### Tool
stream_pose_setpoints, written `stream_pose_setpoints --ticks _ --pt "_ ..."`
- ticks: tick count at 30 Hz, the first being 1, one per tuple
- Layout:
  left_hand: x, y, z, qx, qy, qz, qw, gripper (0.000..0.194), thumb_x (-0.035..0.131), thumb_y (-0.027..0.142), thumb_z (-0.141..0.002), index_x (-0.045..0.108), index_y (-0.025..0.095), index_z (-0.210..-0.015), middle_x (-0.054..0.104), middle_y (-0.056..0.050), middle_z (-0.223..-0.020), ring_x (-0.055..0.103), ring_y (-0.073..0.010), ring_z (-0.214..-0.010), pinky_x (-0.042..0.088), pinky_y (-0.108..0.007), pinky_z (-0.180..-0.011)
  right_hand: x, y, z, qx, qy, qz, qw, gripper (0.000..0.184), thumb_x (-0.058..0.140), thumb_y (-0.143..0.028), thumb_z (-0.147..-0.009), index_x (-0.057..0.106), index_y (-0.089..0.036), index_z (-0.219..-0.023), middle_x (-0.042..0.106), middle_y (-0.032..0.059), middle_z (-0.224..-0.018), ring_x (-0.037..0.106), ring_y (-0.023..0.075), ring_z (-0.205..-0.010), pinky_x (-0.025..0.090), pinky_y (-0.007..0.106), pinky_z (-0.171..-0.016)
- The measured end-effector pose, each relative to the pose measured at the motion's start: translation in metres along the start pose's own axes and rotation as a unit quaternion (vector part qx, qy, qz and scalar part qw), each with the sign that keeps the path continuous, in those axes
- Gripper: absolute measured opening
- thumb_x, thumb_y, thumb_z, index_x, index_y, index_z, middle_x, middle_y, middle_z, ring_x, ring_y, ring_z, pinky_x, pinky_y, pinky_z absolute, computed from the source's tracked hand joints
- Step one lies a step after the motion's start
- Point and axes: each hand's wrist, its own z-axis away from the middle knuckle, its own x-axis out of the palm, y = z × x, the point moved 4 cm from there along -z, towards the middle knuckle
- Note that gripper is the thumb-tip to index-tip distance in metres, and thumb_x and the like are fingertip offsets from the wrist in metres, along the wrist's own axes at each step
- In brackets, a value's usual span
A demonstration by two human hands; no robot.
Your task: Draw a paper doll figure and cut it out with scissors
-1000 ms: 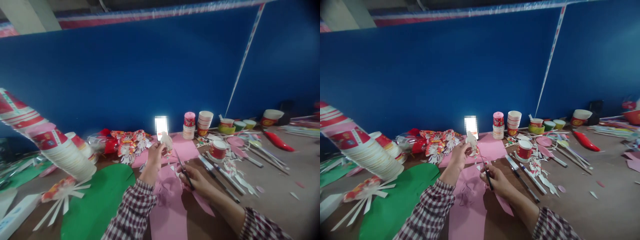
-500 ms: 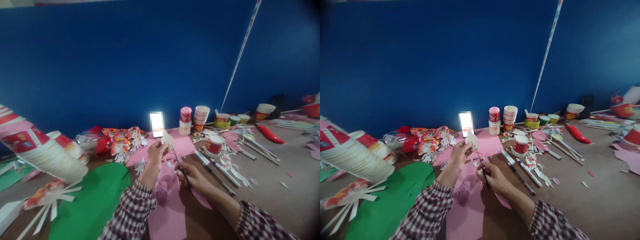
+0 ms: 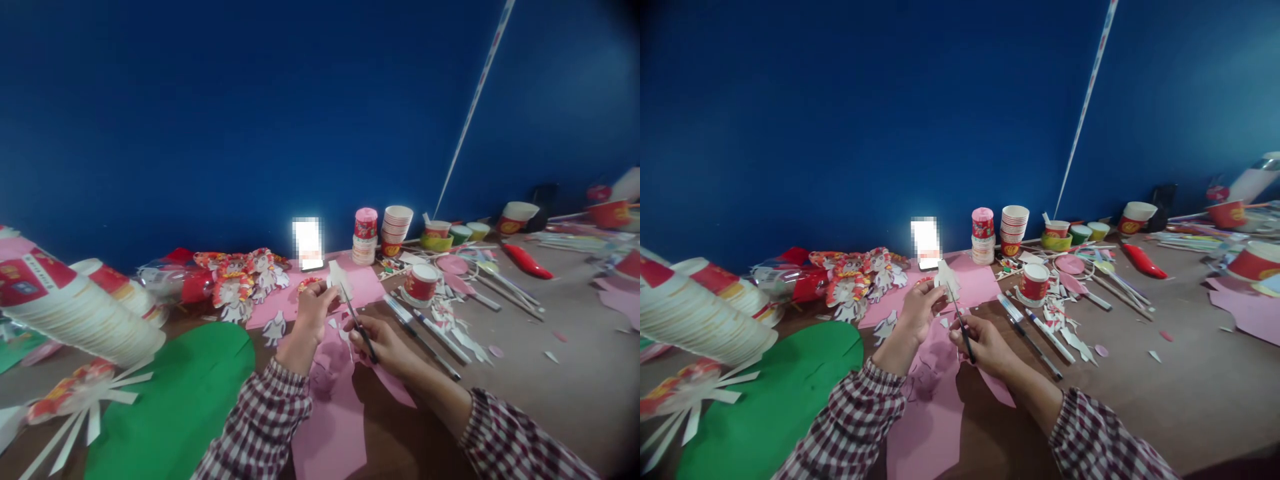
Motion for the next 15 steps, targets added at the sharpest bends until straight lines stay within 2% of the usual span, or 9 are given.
stream_pose_setpoints --ticks 15 --pt "0.0021 -0.0028 -0.0008 0.009 -0.010 -0.026 1.000 0.015 0.069 0.024 -0.060 0.065 0.013 -0.070 0.062 -0.002 -0.067 0.056 -0.0101 -0.058 0.047 -0.024 -0.061 -0.0004 -0.0031 0.0006 -0.001 0.020 0.017 1.000 0.037 0.064 -0.047 -0.075 0.053 -0.015 -0.089 0.041 -0.0083 -0.050 0.040 0.0049 -0.040 0.032 0.016 -0.039"
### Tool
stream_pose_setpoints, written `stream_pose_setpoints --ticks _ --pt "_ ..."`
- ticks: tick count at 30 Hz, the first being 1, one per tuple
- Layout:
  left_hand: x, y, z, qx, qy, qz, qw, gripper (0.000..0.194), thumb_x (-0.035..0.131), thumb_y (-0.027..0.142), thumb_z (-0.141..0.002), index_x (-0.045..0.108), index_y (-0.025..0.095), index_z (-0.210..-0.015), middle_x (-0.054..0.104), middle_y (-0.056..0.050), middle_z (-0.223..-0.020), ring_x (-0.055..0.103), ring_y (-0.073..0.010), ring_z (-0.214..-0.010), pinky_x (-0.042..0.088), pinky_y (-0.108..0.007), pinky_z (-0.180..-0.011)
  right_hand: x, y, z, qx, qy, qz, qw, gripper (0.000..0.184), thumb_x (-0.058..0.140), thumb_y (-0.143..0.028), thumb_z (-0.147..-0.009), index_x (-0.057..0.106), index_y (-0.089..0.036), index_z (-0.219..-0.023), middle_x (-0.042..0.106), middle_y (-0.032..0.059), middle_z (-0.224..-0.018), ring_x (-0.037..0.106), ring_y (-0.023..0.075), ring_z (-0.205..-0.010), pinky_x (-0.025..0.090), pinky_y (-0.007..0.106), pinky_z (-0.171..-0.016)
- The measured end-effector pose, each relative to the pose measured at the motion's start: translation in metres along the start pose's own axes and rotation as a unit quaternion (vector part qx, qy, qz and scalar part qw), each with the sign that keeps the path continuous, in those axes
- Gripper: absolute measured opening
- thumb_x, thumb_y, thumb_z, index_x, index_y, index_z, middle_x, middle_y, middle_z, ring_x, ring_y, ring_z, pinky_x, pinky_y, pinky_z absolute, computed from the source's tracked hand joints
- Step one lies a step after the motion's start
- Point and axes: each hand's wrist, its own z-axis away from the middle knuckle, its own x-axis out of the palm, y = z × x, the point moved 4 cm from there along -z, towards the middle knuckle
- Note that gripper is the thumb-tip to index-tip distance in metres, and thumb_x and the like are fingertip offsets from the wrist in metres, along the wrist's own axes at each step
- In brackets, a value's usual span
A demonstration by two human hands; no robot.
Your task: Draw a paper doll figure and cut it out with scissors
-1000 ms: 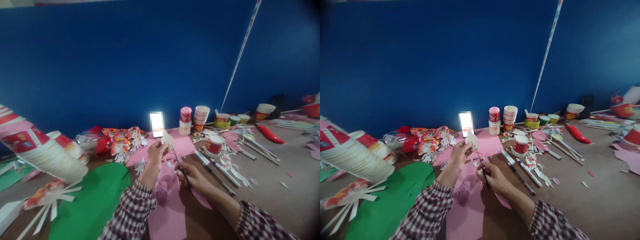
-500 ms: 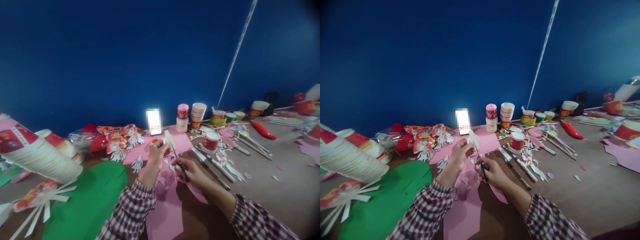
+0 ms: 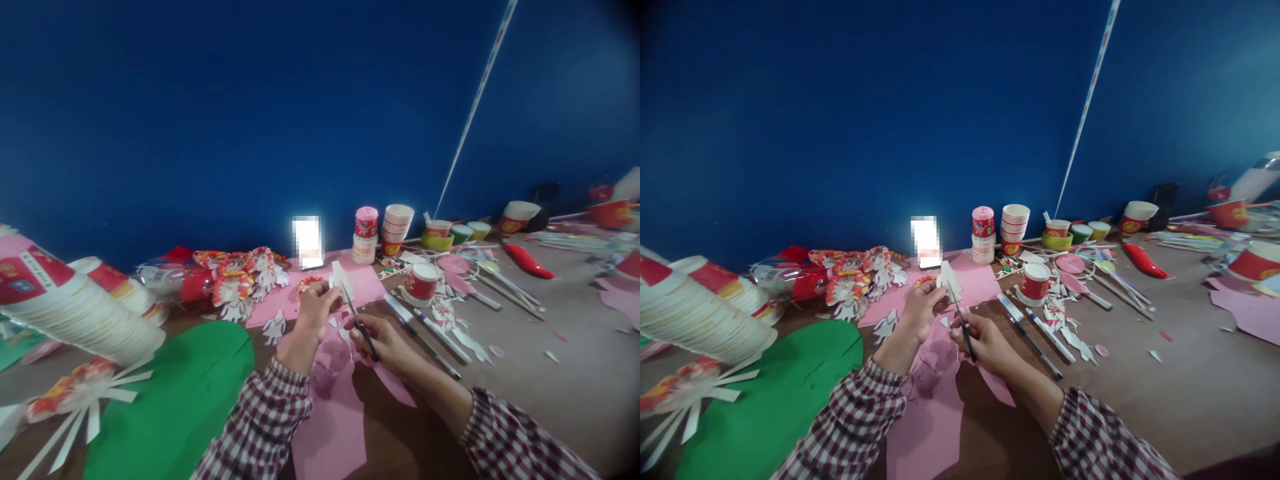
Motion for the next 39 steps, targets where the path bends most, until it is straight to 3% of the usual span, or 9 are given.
stream_pose_setpoints --ticks 39 --pt "0.0007 -0.0005 0.0030 -0.010 0.011 0.009 1.000 0.016 0.070 0.025 -0.056 0.062 0.014 -0.065 0.061 -0.001 -0.063 0.057 -0.0113 -0.058 0.046 -0.025 -0.060 0.0002 -0.0017 0.0007 0.000 0.004 0.025 1.000 0.038 0.062 -0.049 -0.076 0.052 -0.015 -0.089 0.045 -0.0073 -0.051 0.042 0.0052 -0.040 0.031 0.016 -0.039"
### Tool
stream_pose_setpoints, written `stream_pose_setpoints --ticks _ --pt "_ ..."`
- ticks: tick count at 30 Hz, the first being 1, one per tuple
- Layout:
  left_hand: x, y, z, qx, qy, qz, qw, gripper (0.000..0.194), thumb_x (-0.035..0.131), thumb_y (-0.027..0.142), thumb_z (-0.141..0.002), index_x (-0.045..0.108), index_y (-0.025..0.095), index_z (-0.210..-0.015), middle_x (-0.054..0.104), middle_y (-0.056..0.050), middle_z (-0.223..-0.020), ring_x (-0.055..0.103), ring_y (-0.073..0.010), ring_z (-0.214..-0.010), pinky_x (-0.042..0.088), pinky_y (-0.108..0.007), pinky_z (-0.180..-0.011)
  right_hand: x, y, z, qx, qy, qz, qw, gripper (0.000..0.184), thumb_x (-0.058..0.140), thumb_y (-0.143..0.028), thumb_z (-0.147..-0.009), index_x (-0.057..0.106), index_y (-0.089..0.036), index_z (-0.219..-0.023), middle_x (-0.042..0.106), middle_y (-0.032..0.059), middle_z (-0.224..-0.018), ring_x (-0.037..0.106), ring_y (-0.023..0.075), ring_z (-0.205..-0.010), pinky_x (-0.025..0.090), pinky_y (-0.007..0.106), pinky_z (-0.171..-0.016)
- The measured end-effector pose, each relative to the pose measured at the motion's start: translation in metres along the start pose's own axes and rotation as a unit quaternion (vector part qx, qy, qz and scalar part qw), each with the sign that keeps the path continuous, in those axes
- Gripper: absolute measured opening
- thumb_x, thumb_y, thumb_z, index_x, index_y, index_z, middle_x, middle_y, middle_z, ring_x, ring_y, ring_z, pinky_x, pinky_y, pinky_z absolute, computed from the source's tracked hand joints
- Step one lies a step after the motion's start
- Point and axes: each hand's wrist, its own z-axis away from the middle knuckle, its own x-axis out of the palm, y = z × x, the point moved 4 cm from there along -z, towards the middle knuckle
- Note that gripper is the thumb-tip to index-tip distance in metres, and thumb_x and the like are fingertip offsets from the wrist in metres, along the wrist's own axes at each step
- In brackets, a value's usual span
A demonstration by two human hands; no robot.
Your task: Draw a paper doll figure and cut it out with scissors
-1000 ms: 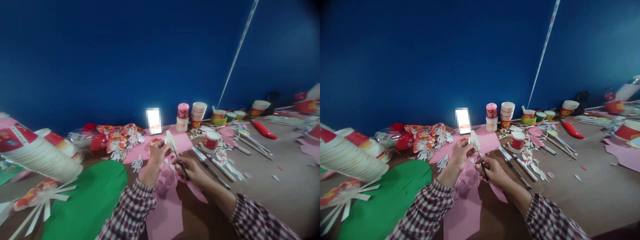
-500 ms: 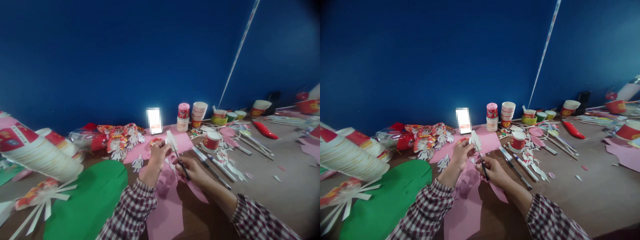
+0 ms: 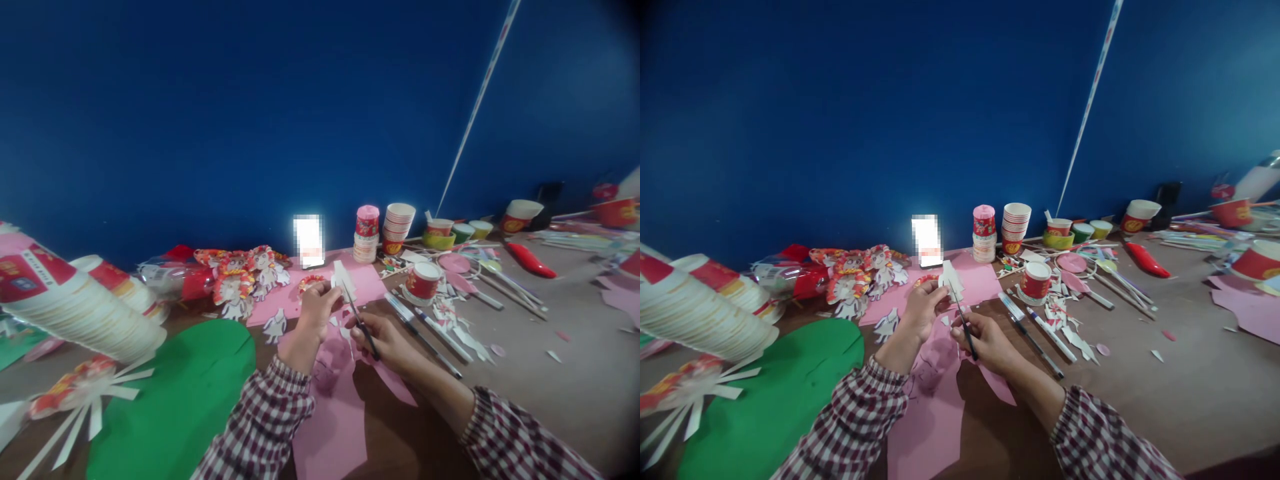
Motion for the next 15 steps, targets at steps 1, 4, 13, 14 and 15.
stream_pose_setpoints --ticks 1,4,13,14,15 --pt "0.0002 0.0001 0.0001 0.000 -0.001 0.000 1.000 0.016 0.070 0.025 -0.056 0.062 0.014 -0.065 0.061 -0.001 -0.063 0.057 -0.0113 -0.058 0.046 -0.025 -0.060 0.0000 -0.0003 0.0001 0.000 0.001 -0.002 1.000 0.038 0.063 -0.049 -0.075 0.052 -0.015 -0.088 0.046 -0.0071 -0.051 0.042 0.0051 -0.040 0.031 0.016 -0.039" --pt "0.0003 0.0007 -0.0002 -0.001 -0.002 -0.001 1.000 0.015 0.070 0.025 -0.057 0.061 0.014 -0.064 0.061 -0.001 -0.063 0.057 -0.0111 -0.058 0.046 -0.025 -0.060 0.0004 -0.0023 0.0006 0.004 0.003 0.000 1.000 0.038 0.063 -0.050 -0.075 0.053 -0.015 -0.087 0.046 -0.0067 -0.050 0.042 0.0053 -0.040 0.031 0.016 -0.038" --pt "-0.0006 -0.0002 0.0000 -0.004 0.002 -0.003 1.000 0.017 0.070 0.026 -0.057 0.060 0.015 -0.063 0.061 -0.001 -0.062 0.057 -0.0116 -0.057 0.047 -0.026 -0.061 -0.0002 -0.0028 -0.0003 -0.008 -0.005 0.012 1.000 0.037 0.061 -0.049 -0.077 0.053 -0.014 -0.088 0.043 -0.0078 -0.051 0.040 0.0049 -0.040 0.033 0.017 -0.039" --pt "-0.0005 -0.0001 0.0001 -0.003 0.002 -0.002 1.000 0.017 0.070 0.026 -0.057 0.060 0.015 -0.064 0.061 -0.001 -0.063 0.057 -0.0117 -0.057 0.047 -0.026 -0.061 -0.0004 -0.0023 -0.0003 -0.008 -0.005 0.011 1.000 0.037 0.061 -0.048 -0.077 0.053 -0.014 -0.088 0.042 -0.0080 -0.050 0.040 0.0049 -0.040 0.033 0.017 -0.039" --pt "-0.0003 0.0000 0.0001 -0.001 0.001 0.000 1.000 0.017 0.071 0.026 -0.057 0.060 0.014 -0.065 0.061 -0.001 -0.063 0.057 -0.0116 -0.058 0.047 -0.026 -0.061 -0.0007 -0.0019 -0.0002 -0.007 -0.002 0.012 1.000 0.037 0.062 -0.048 -0.077 0.053 -0.014 -0.089 0.042 -0.0080 -0.050 0.040 0.0049 -0.040 0.033 0.017 -0.039"
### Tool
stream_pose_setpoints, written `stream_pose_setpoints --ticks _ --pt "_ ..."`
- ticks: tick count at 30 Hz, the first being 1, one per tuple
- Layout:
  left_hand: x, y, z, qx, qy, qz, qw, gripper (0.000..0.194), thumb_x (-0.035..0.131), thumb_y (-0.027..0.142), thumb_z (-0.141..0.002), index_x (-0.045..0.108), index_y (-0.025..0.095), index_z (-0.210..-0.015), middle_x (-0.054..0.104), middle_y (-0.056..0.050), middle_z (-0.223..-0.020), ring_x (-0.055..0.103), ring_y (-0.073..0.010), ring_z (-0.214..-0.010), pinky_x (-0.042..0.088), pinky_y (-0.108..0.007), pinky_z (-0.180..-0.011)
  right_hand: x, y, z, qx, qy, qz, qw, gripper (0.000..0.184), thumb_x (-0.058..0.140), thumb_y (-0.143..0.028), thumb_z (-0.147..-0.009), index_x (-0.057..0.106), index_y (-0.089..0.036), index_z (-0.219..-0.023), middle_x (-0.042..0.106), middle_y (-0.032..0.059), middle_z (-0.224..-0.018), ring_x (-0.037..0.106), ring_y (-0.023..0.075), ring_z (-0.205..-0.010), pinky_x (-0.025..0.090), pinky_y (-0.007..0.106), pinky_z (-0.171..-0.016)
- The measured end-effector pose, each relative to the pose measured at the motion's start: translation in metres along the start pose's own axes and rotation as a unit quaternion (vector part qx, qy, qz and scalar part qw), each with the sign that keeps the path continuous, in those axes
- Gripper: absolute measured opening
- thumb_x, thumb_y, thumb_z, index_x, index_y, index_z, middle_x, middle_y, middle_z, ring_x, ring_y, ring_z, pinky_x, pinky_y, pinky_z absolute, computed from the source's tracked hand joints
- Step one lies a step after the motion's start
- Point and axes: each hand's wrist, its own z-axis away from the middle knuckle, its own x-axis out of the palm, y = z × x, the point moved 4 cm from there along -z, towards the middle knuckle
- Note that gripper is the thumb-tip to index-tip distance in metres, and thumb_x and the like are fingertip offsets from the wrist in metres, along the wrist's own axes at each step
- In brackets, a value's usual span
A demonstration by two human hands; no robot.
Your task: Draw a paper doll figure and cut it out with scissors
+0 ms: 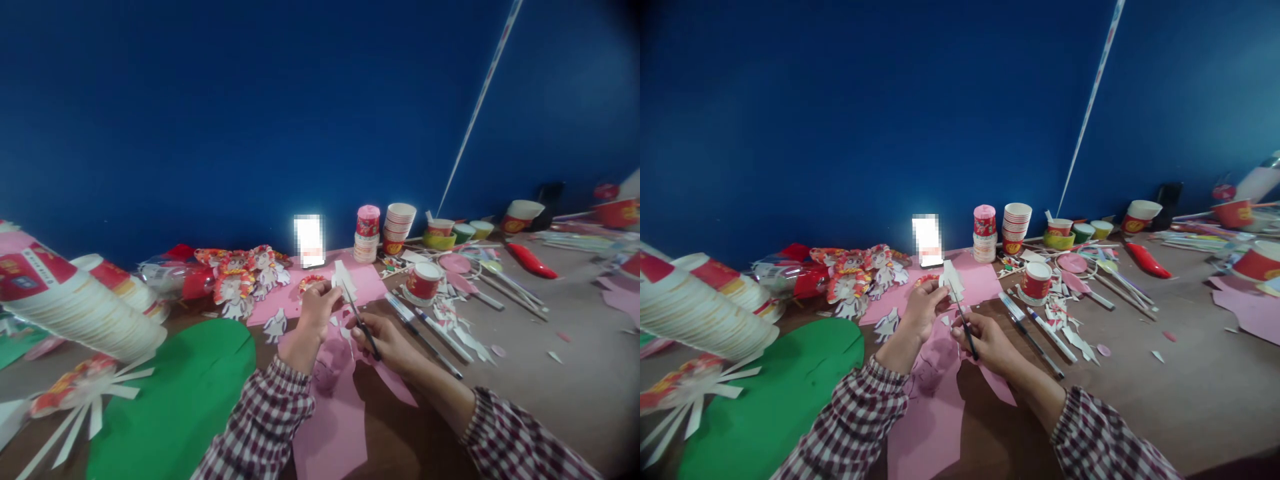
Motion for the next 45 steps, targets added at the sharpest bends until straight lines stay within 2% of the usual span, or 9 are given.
stream_pose_setpoints --ticks 5,23,32,40,45 --pt "0.001 0.001 0.000 0.008 -0.001 0.000 1.000 0.017 0.071 0.026 -0.057 0.061 0.014 -0.064 0.061 -0.001 -0.063 0.056 -0.0104 -0.057 0.046 -0.024 -0.060 0.000 0.000 0.001 0.005 0.000 -0.008 1.000 0.039 0.062 -0.049 -0.076 0.052 -0.015 -0.090 0.044 -0.0076 -0.052 0.043 0.0060 -0.041 0.032 0.017 -0.040" --pt "0.001 0.000 -0.001 0.004 -0.006 0.003 1.000 0.015 0.070 0.025 -0.056 0.061 0.014 -0.063 0.060 -0.001 -0.061 0.054 -0.0101 -0.055 0.046 -0.024 -0.058 0.002 0.000 0.000 0.011 -0.007 -0.025 1.000 0.040 0.062 -0.052 -0.075 0.051 -0.016 -0.088 0.044 -0.0075 -0.051 0.041 0.0056 -0.040 0.031 0.017 -0.038" --pt "0.001 0.000 0.000 0.001 0.001 0.001 1.000 0.016 0.071 0.025 -0.055 0.061 0.015 -0.061 0.060 0.000 -0.060 0.054 -0.0096 -0.054 0.045 -0.024 -0.058 0.001 -0.004 0.001 0.006 -0.003 0.005 1.000 0.042 0.059 -0.055 -0.076 0.052 -0.015 -0.087 0.043 -0.0073 -0.049 0.041 0.0061 -0.039 0.032 0.018 -0.038" --pt "0.000 -0.001 -0.002 0.003 -0.004 -0.001 1.000 0.015 0.070 0.026 -0.058 0.062 0.014 -0.063 0.061 -0.001 -0.062 0.056 -0.0103 -0.056 0.046 -0.024 -0.060 0.002 -0.013 0.002 -0.002 0.011 0.024 1.000 0.042 0.062 -0.056 -0.072 0.056 -0.015 -0.077 0.042 -0.0056 -0.051 0.037 0.0057 -0.044 0.033 0.019 -0.043" --pt "-0.001 -0.003 -0.003 -0.007 -0.004 -0.006 1.000 0.015 0.070 0.026 -0.059 0.063 0.014 -0.065 0.061 -0.002 -0.062 0.057 -0.0112 -0.057 0.047 -0.025 -0.061 0.001 -0.010 0.001 -0.002 0.018 0.025 1.000 0.041 0.062 -0.054 -0.073 0.057 -0.014 -0.080 0.040 -0.0065 -0.050 0.035 0.0055 -0.043 0.029 0.018 -0.041"
